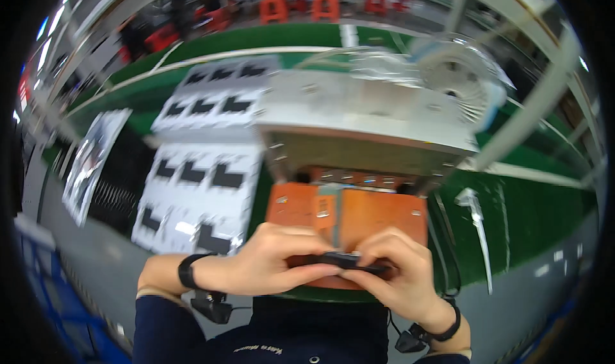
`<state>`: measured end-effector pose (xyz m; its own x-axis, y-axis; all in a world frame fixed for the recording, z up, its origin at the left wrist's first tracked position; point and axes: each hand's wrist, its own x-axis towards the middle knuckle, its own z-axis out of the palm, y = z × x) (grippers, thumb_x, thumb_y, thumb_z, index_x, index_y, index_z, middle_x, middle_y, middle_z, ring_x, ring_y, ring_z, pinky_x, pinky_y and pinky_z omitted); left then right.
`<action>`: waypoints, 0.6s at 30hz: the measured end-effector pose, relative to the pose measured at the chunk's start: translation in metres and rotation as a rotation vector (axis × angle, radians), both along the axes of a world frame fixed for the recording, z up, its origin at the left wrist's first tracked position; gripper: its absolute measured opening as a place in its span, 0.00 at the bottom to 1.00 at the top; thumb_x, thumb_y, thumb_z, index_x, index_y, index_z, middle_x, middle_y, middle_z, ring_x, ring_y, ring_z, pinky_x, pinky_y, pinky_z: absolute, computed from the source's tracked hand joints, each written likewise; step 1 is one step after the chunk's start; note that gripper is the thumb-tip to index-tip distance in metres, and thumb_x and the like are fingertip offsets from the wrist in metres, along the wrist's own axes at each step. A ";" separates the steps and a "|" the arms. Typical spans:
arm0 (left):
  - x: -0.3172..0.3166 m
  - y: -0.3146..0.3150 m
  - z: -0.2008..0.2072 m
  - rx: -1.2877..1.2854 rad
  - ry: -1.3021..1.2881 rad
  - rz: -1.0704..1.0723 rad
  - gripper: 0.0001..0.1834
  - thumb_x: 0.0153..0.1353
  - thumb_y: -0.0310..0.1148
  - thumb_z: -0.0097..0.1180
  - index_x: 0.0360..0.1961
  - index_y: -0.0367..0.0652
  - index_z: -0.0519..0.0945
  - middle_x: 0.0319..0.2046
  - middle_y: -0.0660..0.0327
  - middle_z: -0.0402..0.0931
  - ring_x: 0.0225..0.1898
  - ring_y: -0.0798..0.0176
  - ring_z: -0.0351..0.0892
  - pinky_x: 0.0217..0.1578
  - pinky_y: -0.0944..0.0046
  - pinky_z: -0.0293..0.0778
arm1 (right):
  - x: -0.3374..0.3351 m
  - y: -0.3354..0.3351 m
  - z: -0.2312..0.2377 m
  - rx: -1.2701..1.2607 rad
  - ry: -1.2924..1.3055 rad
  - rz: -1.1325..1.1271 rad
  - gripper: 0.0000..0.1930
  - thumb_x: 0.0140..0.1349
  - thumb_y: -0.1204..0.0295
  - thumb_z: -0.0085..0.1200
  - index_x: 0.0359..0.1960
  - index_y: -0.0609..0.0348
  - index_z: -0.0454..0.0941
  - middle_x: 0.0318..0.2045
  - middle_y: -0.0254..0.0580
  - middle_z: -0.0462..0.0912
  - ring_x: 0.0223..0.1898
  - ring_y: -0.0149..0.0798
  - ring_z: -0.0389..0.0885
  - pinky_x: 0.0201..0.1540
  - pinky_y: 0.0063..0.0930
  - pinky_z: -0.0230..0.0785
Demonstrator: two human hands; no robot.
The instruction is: Assembling small electronic components using a pneumatic press machine and measuring them with a digital caliper.
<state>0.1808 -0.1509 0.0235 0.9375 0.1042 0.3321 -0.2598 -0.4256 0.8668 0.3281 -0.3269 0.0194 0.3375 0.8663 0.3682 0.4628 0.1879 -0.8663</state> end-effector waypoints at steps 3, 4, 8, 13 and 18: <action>-0.033 0.007 0.011 -0.024 0.028 0.159 0.09 0.57 0.26 0.64 0.39 0.36 0.82 0.26 0.58 0.78 0.24 0.65 0.75 0.26 0.68 0.70 | -0.008 -0.008 -0.004 0.073 0.093 -0.055 0.23 0.43 0.77 0.73 0.41 0.61 0.74 0.41 0.43 0.75 0.38 0.31 0.80 0.39 0.20 0.74; -0.049 0.020 0.005 -0.025 0.064 0.256 0.07 0.57 0.26 0.64 0.37 0.36 0.82 0.26 0.59 0.78 0.25 0.70 0.74 0.27 0.69 0.69 | -0.005 -0.010 -0.002 0.016 0.191 -0.085 0.27 0.42 0.75 0.75 0.44 0.62 0.73 0.43 0.42 0.74 0.40 0.30 0.79 0.43 0.21 0.74; -0.131 0.089 -0.036 -0.413 0.143 0.677 0.17 0.63 0.27 0.59 0.52 0.31 0.76 0.34 0.64 0.81 0.31 0.77 0.75 0.32 0.76 0.71 | 0.012 -0.016 -0.013 -0.162 0.404 -0.168 0.20 0.44 0.83 0.68 0.39 0.64 0.74 0.34 0.38 0.77 0.34 0.29 0.79 0.41 0.20 0.72; -0.216 0.124 -0.067 -0.410 0.364 0.958 0.20 0.60 0.30 0.62 0.53 0.35 0.78 0.27 0.73 0.76 0.27 0.80 0.67 0.28 0.77 0.63 | 0.008 -0.011 -0.018 -0.171 0.287 -0.131 0.14 0.46 0.82 0.67 0.35 0.63 0.77 0.31 0.37 0.78 0.30 0.26 0.77 0.36 0.18 0.68; -0.218 0.113 -0.076 -0.037 0.457 1.150 0.18 0.54 0.29 0.67 0.45 0.34 0.82 0.23 0.70 0.73 0.26 0.76 0.68 0.28 0.72 0.64 | 0.005 -0.013 -0.018 -0.200 0.206 -0.197 0.11 0.46 0.82 0.67 0.31 0.63 0.78 0.29 0.36 0.78 0.29 0.25 0.75 0.34 0.17 0.66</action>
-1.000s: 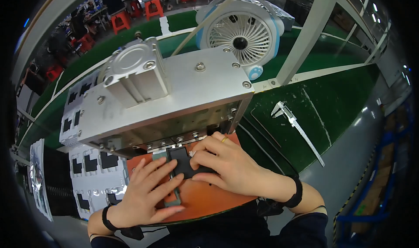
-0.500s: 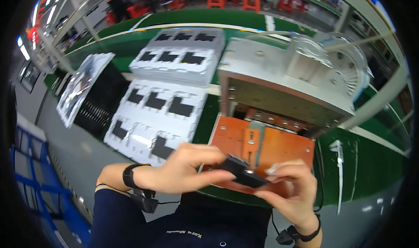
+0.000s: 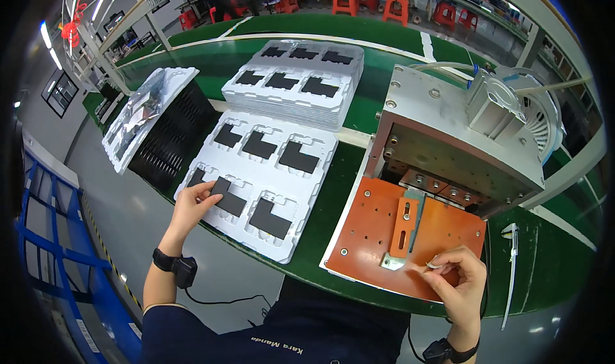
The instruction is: Assembling small electronic components using a pneumatic press machine and measuring them with a digital caliper.
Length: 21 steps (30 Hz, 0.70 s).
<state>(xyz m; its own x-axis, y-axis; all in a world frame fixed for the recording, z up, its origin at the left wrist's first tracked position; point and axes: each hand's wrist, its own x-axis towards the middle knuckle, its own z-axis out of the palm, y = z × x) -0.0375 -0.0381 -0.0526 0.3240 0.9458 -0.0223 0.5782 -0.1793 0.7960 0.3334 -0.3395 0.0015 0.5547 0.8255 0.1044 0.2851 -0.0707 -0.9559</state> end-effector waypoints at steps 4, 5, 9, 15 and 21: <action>-0.003 -0.007 0.000 0.519 0.286 -0.001 0.10 0.48 0.30 0.69 0.32 0.37 0.85 0.23 0.62 0.74 0.28 0.63 0.73 0.30 0.63 0.68 | -0.002 0.001 0.003 0.001 -0.012 0.002 0.10 0.47 0.82 0.66 0.30 0.64 0.78 0.28 0.35 0.78 0.29 0.25 0.75 0.34 0.16 0.66; -0.004 -0.005 0.000 0.519 0.285 -0.002 0.10 0.48 0.30 0.69 0.32 0.37 0.85 0.23 0.62 0.74 0.28 0.63 0.73 0.30 0.63 0.68 | -0.003 0.001 0.003 0.000 -0.013 0.000 0.10 0.47 0.82 0.66 0.30 0.64 0.78 0.28 0.35 0.78 0.29 0.25 0.75 0.34 0.16 0.66; -0.015 0.025 -0.008 0.790 0.365 0.062 0.06 0.49 0.29 0.67 0.25 0.39 0.82 0.26 0.60 0.76 0.35 0.54 0.75 0.34 0.58 0.69 | -0.004 0.001 0.003 0.005 -0.053 0.001 0.09 0.47 0.83 0.66 0.29 0.64 0.78 0.27 0.35 0.78 0.29 0.25 0.74 0.33 0.16 0.65; -0.021 0.061 -0.019 0.920 0.371 -0.269 0.08 0.54 0.32 0.62 0.23 0.40 0.79 0.25 0.63 0.75 0.36 0.56 0.71 0.40 0.57 0.65 | -0.004 0.001 0.003 0.022 -0.071 -0.004 0.09 0.47 0.82 0.66 0.28 0.63 0.78 0.26 0.35 0.77 0.27 0.25 0.74 0.31 0.16 0.65; -0.013 0.074 -0.014 0.985 0.461 -0.382 0.12 0.54 0.33 0.61 0.18 0.38 0.78 0.24 0.62 0.74 0.34 0.56 0.69 0.42 0.57 0.64 | -0.002 0.000 -0.002 0.052 -0.075 -0.020 0.09 0.46 0.81 0.67 0.27 0.63 0.79 0.25 0.36 0.79 0.26 0.26 0.75 0.31 0.16 0.66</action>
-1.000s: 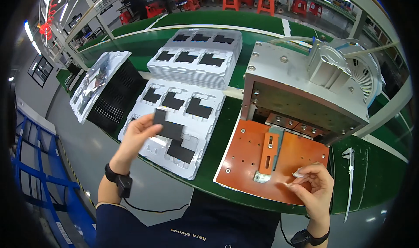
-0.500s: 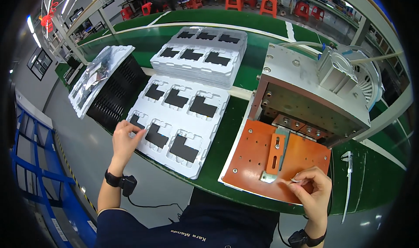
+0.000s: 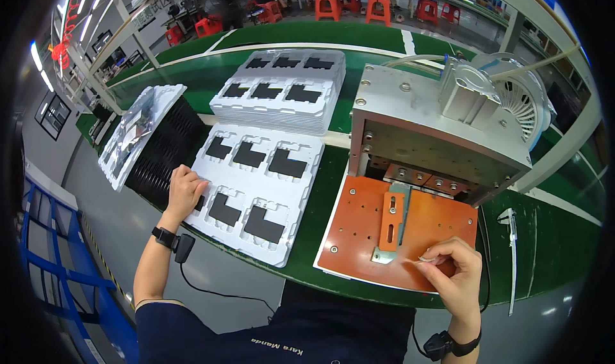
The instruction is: Assembling small electronic components using a pneumatic press machine and measuring them with a digital caliper.
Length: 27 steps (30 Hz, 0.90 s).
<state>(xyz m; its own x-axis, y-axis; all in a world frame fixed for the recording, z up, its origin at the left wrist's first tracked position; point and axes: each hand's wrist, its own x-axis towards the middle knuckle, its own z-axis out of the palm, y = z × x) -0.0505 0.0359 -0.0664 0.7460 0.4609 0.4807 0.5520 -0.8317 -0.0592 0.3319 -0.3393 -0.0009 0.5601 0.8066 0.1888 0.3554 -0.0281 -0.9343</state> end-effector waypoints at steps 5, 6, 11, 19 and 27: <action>0.016 0.001 0.025 0.130 -0.096 -0.041 0.13 0.55 0.32 0.60 0.17 0.38 0.77 0.23 0.62 0.73 0.36 0.55 0.71 0.42 0.54 0.64 | 0.000 0.001 0.003 -0.012 -0.009 0.010 0.09 0.46 0.80 0.68 0.27 0.62 0.79 0.25 0.36 0.79 0.26 0.26 0.75 0.31 0.16 0.66; 0.025 0.001 0.030 0.158 -0.133 -0.029 0.13 0.56 0.32 0.59 0.17 0.39 0.77 0.23 0.62 0.73 0.37 0.55 0.71 0.43 0.53 0.64 | -0.001 0.001 0.004 -0.014 -0.025 0.020 0.09 0.45 0.80 0.68 0.27 0.62 0.79 0.25 0.36 0.79 0.26 0.26 0.75 0.30 0.17 0.66; 0.104 -0.018 0.035 -0.013 -0.096 -0.218 0.15 0.56 0.36 0.61 0.16 0.41 0.78 0.25 0.64 0.74 0.36 0.57 0.70 0.44 0.54 0.65 | 0.001 -0.001 0.001 -0.019 -0.041 0.012 0.09 0.45 0.80 0.68 0.27 0.62 0.79 0.25 0.36 0.79 0.26 0.26 0.75 0.30 0.17 0.66; 0.134 -0.039 0.022 -0.116 -0.146 -0.305 0.10 0.53 0.34 0.65 0.22 0.44 0.75 0.27 0.61 0.72 0.36 0.54 0.70 0.51 0.51 0.65 | -0.003 0.003 0.003 -0.028 0.030 0.000 0.08 0.45 0.81 0.68 0.26 0.63 0.80 0.25 0.37 0.80 0.26 0.28 0.76 0.31 0.18 0.67; 0.116 -0.101 0.005 -0.078 0.117 -0.546 0.12 0.53 0.39 0.64 0.23 0.47 0.74 0.23 0.65 0.69 0.37 0.60 0.71 0.54 0.54 0.65 | 0.000 0.003 0.008 -0.054 -0.118 0.029 0.08 0.44 0.80 0.68 0.25 0.63 0.80 0.24 0.36 0.80 0.25 0.27 0.75 0.29 0.18 0.65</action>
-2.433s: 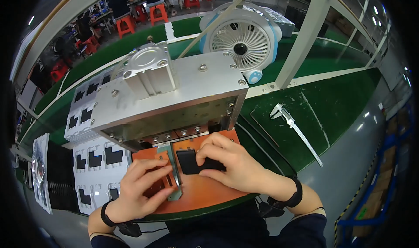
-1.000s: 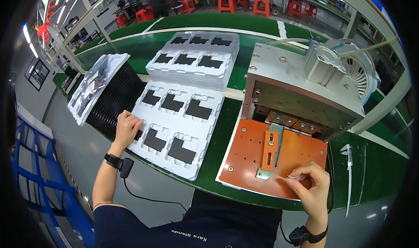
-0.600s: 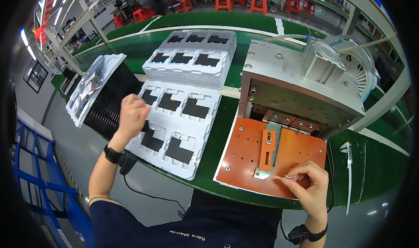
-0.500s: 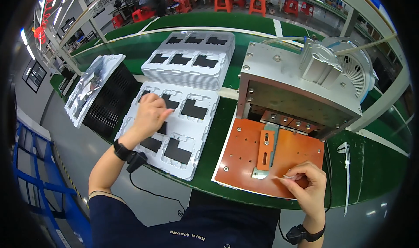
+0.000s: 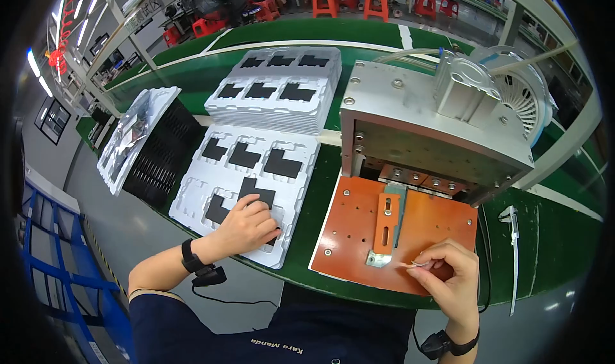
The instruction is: Assembling small electronic components using a pneumatic press machine and measuring them with a digital caliper.
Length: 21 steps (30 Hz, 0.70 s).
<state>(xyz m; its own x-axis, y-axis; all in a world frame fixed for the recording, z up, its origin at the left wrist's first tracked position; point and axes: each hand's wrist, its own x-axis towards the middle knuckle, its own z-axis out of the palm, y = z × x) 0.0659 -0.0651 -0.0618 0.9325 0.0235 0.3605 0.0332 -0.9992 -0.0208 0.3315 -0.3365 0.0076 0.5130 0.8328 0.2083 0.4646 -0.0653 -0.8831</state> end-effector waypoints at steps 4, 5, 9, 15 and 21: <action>0.003 0.009 -0.003 -0.006 0.020 0.062 0.13 0.52 0.41 0.64 0.20 0.45 0.75 0.23 0.64 0.70 0.36 0.59 0.70 0.53 0.55 0.66 | 0.000 -0.001 0.000 0.035 -0.011 0.004 0.08 0.45 0.80 0.68 0.26 0.63 0.80 0.24 0.36 0.80 0.25 0.27 0.75 0.29 0.18 0.66; 0.003 0.010 -0.002 0.012 0.045 0.056 0.14 0.52 0.41 0.64 0.20 0.45 0.76 0.23 0.63 0.70 0.37 0.59 0.70 0.53 0.55 0.66 | -0.001 -0.002 0.002 0.039 -0.013 -0.017 0.08 0.45 0.80 0.68 0.26 0.63 0.80 0.24 0.36 0.80 0.25 0.27 0.75 0.29 0.18 0.66; -0.002 0.016 -0.003 0.014 0.002 0.058 0.12 0.50 0.41 0.65 0.19 0.46 0.79 0.25 0.65 0.71 0.38 0.59 0.69 0.55 0.52 0.64 | -0.001 0.001 0.005 0.021 -0.001 0.029 0.07 0.47 0.78 0.67 0.27 0.63 0.81 0.24 0.37 0.80 0.26 0.28 0.77 0.30 0.18 0.68; 0.015 -0.004 0.060 0.171 -0.129 0.096 0.14 0.48 0.45 0.64 0.18 0.47 0.78 0.28 0.66 0.72 0.41 0.58 0.71 0.57 0.48 0.60 | 0.001 -0.005 0.005 0.018 0.342 0.027 0.07 0.52 0.80 0.65 0.33 0.66 0.82 0.30 0.38 0.84 0.32 0.27 0.82 0.35 0.17 0.73; 0.103 -0.070 0.106 0.052 -0.301 -0.205 0.16 0.55 0.46 0.57 0.18 0.47 0.76 0.28 0.64 0.72 0.40 0.56 0.71 0.54 0.47 0.63 | -0.037 0.032 0.031 0.040 0.379 0.302 0.16 0.56 0.80 0.63 0.47 0.67 0.77 0.42 0.43 0.83 0.45 0.33 0.83 0.47 0.24 0.78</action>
<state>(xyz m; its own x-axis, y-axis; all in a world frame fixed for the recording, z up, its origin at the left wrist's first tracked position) 0.1690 -0.1353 0.0439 0.7676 -0.1786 0.6155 -0.1556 -0.9836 -0.0913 0.2941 -0.3050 0.0382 0.2956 0.9512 0.0883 0.1027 0.0602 -0.9929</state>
